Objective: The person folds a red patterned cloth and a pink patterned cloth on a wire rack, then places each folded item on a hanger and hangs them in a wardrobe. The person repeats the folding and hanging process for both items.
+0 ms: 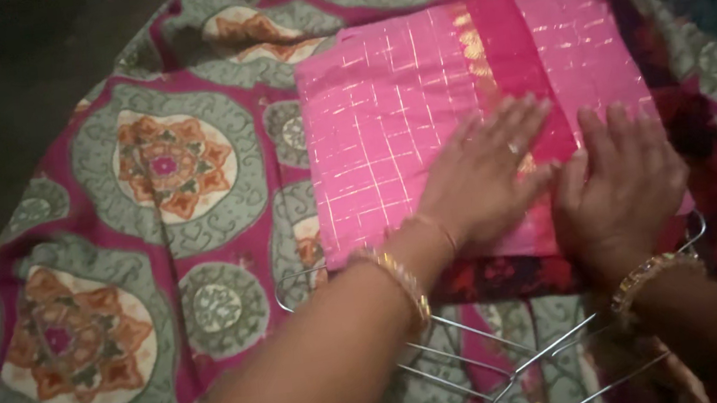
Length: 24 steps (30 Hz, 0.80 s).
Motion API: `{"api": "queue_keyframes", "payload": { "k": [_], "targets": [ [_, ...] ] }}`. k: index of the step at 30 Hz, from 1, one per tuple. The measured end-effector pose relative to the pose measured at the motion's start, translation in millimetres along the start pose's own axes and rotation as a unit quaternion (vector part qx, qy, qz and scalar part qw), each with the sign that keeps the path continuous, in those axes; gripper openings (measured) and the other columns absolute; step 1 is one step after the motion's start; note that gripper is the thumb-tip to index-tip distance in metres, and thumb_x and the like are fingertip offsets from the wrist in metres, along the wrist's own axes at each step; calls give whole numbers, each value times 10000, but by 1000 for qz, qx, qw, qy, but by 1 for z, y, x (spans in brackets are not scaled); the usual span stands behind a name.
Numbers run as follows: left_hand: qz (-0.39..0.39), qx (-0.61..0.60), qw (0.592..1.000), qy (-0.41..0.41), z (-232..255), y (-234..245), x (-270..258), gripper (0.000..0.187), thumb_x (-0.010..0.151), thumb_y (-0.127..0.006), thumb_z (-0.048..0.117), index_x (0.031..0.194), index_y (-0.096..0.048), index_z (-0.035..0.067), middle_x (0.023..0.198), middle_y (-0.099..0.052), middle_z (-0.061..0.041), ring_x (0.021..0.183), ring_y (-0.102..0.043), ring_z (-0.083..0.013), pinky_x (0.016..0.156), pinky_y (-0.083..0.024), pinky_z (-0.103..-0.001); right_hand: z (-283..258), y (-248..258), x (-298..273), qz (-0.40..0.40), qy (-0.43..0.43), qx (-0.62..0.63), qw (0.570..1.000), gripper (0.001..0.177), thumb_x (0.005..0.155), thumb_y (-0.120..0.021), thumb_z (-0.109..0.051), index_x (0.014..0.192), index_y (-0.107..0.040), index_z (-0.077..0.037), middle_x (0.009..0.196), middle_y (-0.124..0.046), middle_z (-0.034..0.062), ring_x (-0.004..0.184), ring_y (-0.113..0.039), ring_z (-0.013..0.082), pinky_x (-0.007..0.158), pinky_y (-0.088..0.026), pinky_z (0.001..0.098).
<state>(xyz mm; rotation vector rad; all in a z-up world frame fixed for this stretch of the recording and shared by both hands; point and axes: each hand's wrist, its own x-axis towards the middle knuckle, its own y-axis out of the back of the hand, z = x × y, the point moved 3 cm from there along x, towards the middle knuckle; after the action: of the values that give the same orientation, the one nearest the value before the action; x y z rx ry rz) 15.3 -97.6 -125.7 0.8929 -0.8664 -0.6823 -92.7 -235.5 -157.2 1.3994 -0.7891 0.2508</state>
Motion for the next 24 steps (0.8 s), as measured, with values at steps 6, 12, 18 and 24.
{"api": "queue_keyframes", "payload": {
  "k": [6,12,18,24],
  "targets": [
    [-73,67,991,93,-55,14,28,685,1038,-249,560,1619,-230,197,1700,-144,-57,1573,-84,-238,1266,-35,-469,3,3,4,-1,0,1,1000,390,1060,-515,-212,1415,-618,-89,1513,-580,168,1445,-483,364,1213,-338,533],
    [-12,60,970,237,-104,36,16,705,1010,-277,579,1616,-235,222,1694,-149,-71,1568,-70,-246,1253,4,-449,-2,4,2,0,2,17,1000,372,1072,-511,-201,1411,-626,-97,1519,-583,165,1433,-490,372,1213,-335,533],
    [11,14,886,463,-143,46,-4,698,993,-330,564,1591,-254,213,1663,-200,-81,1548,-94,-264,1235,6,-471,-2,4,1,-4,-2,10,1000,396,1057,-513,-205,1418,-633,-94,1508,-588,168,1420,-497,375,1202,-345,525],
    [214,79,938,261,-77,35,27,556,1100,-455,449,1529,-460,95,1653,-384,-180,1557,-319,-365,1300,-252,-510,-4,5,3,-1,-8,16,1000,392,1061,-514,-208,1420,-631,-104,1516,-585,152,1437,-489,353,1199,-337,510]
  ]
}}
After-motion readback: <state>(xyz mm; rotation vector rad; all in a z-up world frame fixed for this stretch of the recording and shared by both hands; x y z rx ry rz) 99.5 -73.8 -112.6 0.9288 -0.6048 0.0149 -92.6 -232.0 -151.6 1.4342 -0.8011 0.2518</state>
